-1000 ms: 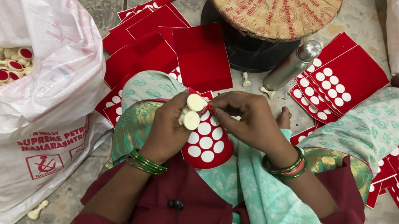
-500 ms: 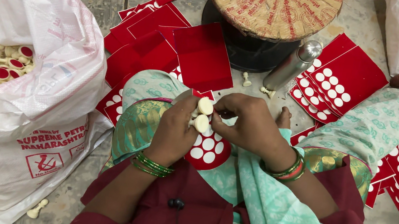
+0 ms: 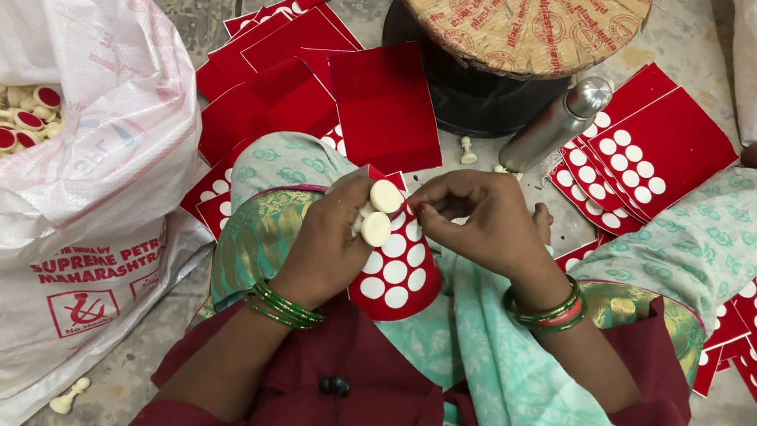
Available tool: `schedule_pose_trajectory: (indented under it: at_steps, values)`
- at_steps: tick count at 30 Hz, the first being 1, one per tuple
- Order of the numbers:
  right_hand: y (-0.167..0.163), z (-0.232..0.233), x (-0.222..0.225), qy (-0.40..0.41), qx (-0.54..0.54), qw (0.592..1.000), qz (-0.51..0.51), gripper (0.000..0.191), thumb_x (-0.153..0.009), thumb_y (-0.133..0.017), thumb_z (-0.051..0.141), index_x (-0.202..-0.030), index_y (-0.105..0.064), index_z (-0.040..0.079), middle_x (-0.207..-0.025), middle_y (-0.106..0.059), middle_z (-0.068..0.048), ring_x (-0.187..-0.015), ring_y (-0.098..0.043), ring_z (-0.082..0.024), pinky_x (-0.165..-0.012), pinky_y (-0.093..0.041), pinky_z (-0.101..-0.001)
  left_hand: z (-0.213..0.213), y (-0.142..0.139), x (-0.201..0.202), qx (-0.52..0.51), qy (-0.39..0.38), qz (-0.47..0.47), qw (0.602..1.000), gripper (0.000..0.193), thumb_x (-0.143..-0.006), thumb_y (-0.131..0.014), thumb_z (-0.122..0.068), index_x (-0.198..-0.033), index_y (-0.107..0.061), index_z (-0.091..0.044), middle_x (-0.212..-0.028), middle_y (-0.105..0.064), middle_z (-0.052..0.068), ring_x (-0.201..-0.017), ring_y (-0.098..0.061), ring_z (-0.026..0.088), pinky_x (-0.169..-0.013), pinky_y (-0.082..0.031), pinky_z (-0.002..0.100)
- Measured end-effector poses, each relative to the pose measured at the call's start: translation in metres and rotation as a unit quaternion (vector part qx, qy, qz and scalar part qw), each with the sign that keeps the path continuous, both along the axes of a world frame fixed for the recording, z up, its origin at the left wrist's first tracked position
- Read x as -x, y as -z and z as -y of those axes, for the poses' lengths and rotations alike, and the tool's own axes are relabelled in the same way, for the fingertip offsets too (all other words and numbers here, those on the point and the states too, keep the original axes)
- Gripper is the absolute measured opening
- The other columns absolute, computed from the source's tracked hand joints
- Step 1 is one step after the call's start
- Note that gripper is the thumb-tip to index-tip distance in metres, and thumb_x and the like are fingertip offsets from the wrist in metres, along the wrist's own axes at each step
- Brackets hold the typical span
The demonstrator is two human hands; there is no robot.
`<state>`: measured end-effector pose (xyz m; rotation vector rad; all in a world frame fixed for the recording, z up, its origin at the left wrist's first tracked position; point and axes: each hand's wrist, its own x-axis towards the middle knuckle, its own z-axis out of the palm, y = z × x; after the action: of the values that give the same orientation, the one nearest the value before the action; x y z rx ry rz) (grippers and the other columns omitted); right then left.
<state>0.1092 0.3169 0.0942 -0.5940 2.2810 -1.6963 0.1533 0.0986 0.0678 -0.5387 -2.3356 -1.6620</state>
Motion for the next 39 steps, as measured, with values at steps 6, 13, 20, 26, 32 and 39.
schedule_pose_trajectory:
  at_steps: [6,13,20,26,32,39]
  values:
    - [0.0,0.001,-0.003,-0.004,-0.012,1.0,-0.024,0.017,-0.087,-0.074,0.007,-0.102,-0.074,-0.002,-0.091,-0.077,-0.005,-0.082,-0.074,-0.009,-0.076,-0.062,-0.0242,0.001,0.003,0.0,-0.008,0.003,0.016,1.0,0.033,-0.089,-0.063,-0.003,-0.122,-0.059,0.0,-0.114,-0.07,0.017,-0.104,-0.073,0.03,-0.091,-0.058,0.038]
    - [-0.019,-0.011,0.001,0.023,0.096,0.994,-0.045,0.01,-0.087,-0.07,0.001,-0.096,-0.073,0.002,-0.106,-0.074,-0.009,-0.095,-0.075,-0.015,-0.086,-0.063,-0.0283,0.012,0.006,-0.001,0.004,0.051,-0.005,0.999,0.034,-0.087,-0.064,-0.005,-0.121,-0.061,-0.005,-0.108,-0.072,0.013,-0.098,-0.074,0.028,-0.088,-0.058,0.036]
    - [-0.033,0.008,-0.033,0.142,-0.091,0.805,-0.569,0.022,-0.08,-0.089,0.014,-0.097,-0.075,0.015,-0.12,-0.063,-0.006,-0.113,-0.06,-0.024,-0.104,-0.043,-0.0443,0.01,0.008,-0.003,0.004,0.061,-0.002,0.998,0.032,-0.087,-0.063,-0.005,-0.119,-0.061,-0.005,-0.108,-0.071,0.014,-0.098,-0.074,0.029,-0.086,-0.058,0.037]
    - [-0.031,0.015,-0.039,0.117,-0.168,0.718,-0.665,0.025,-0.088,-0.09,0.032,-0.108,-0.078,0.023,-0.121,-0.064,0.002,-0.112,-0.061,-0.019,-0.11,-0.034,-0.0498,0.012,0.005,-0.005,-0.013,0.068,0.001,0.998,0.033,-0.088,-0.063,-0.004,-0.121,-0.062,-0.005,-0.108,-0.072,0.014,-0.098,-0.075,0.029,-0.086,-0.059,0.036]
    - [-0.025,0.013,-0.039,0.109,-0.183,0.714,-0.667,0.024,-0.092,-0.087,0.036,-0.112,-0.078,0.026,-0.121,-0.065,0.004,-0.114,-0.061,-0.017,-0.112,-0.032,-0.0496,0.011,0.004,-0.004,-0.018,0.076,0.0,0.997,0.033,-0.089,-0.063,-0.004,-0.122,-0.062,-0.004,-0.109,-0.072,0.015,-0.099,-0.075,0.029,-0.088,-0.059,0.036]
    - [-0.023,0.014,-0.037,0.113,-0.185,0.714,-0.665,0.023,-0.092,-0.086,0.037,-0.11,-0.079,0.026,-0.12,-0.066,0.005,-0.112,-0.059,-0.016,-0.112,-0.031,-0.0497,0.01,0.006,-0.002,0.01,0.064,-0.015,0.998,0.034,-0.088,-0.064,-0.005,-0.122,-0.063,-0.004,-0.111,-0.072,0.016,-0.099,-0.075,0.029,-0.087,-0.059,0.037]
